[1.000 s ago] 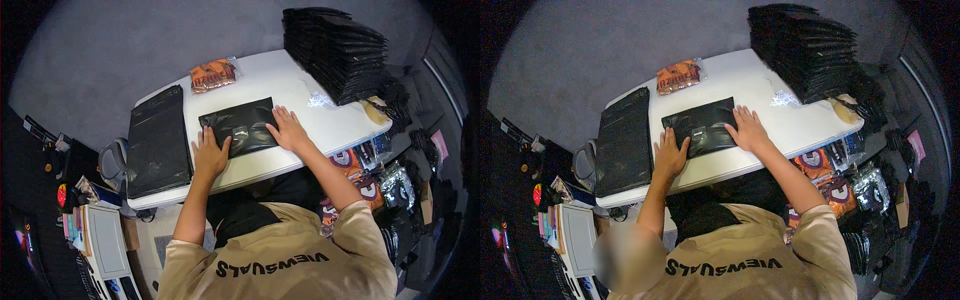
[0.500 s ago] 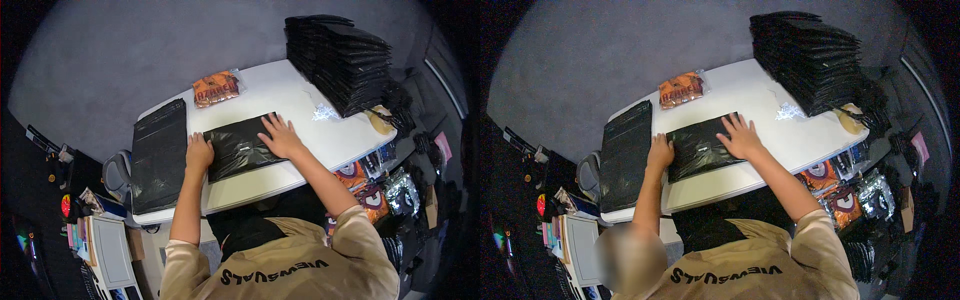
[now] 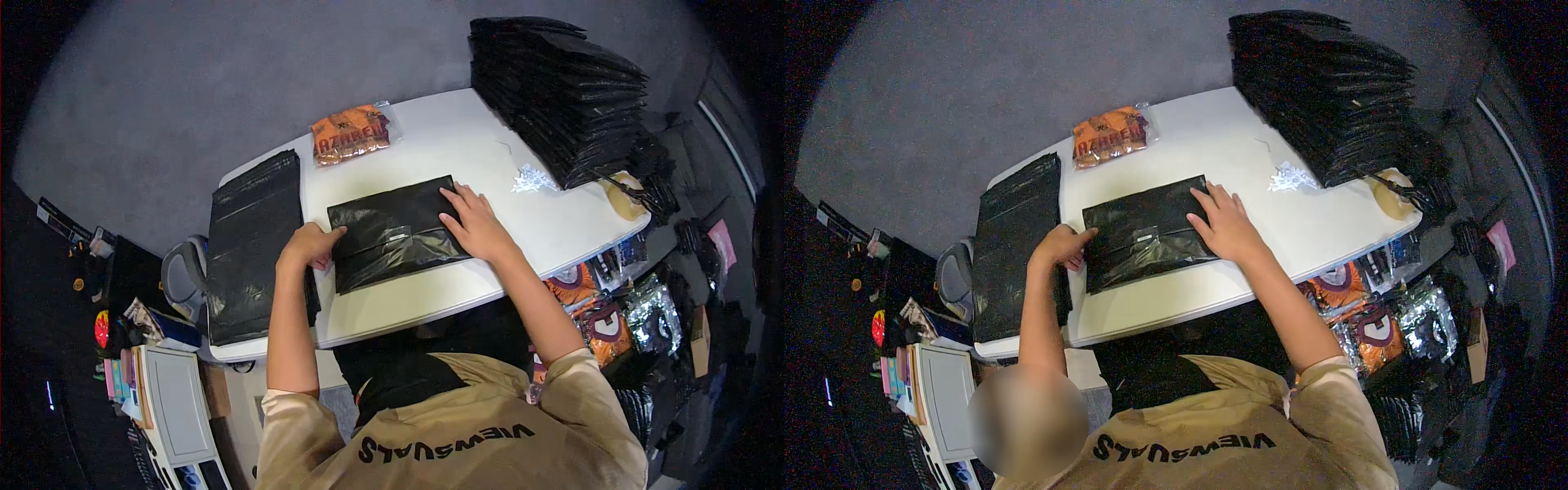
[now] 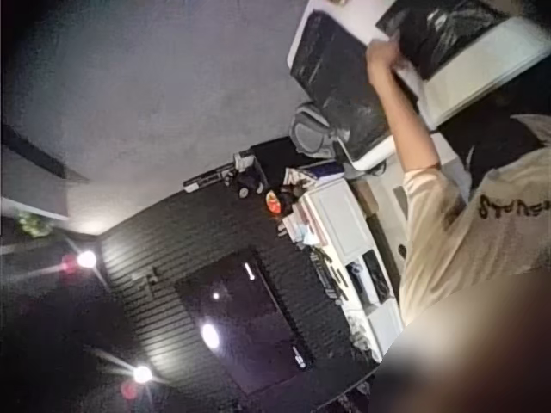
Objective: Packing clothing items into black poly mailers and sealing them for shipment.
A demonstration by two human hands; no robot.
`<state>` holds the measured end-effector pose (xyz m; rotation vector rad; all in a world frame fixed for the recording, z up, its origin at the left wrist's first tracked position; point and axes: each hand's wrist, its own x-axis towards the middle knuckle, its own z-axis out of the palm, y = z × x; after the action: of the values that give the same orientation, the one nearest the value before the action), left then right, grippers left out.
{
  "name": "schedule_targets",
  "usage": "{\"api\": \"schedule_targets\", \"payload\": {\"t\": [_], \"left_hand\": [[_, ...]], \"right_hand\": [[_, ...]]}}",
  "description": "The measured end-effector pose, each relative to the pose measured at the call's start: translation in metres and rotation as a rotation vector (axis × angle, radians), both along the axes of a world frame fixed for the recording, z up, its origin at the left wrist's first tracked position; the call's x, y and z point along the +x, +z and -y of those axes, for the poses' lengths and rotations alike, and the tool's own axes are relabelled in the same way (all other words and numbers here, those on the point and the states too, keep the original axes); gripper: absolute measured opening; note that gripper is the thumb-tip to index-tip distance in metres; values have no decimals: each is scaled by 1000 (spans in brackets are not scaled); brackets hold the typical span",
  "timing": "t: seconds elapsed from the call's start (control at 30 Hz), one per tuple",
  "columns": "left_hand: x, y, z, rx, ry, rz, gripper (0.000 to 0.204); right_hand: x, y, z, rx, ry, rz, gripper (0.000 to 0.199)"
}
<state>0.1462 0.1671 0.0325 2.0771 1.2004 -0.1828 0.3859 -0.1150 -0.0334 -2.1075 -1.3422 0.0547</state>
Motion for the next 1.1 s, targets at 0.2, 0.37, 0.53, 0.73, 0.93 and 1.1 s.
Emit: {"api": "schedule_targets", "payload": {"t": [0.2, 0.37, 0.53, 0.73, 0.93, 1.1], "left_hand": [[-11, -3, 22, 39, -16, 19, 57], [-21, -19, 15, 37, -52, 84, 50], [-31, -24, 17, -75, 29, 292, 36], [-35, 12, 35, -520, 275, 1002, 13], [-3, 116, 52, -619, 116, 1131, 27], [79, 157, 97, -152, -135, 806, 24]], "right_hand": [[-1, -2, 1, -59, -20, 28, 64], [0, -4, -2, -24, -12, 36, 66], [-5, -2, 5, 39, -9, 27, 63], [-59, 16, 16, 71, 90, -58, 50], [-106, 23, 4, 167, 339, -364, 72], [-164, 23, -34, 361, 440, -702, 96]]}}
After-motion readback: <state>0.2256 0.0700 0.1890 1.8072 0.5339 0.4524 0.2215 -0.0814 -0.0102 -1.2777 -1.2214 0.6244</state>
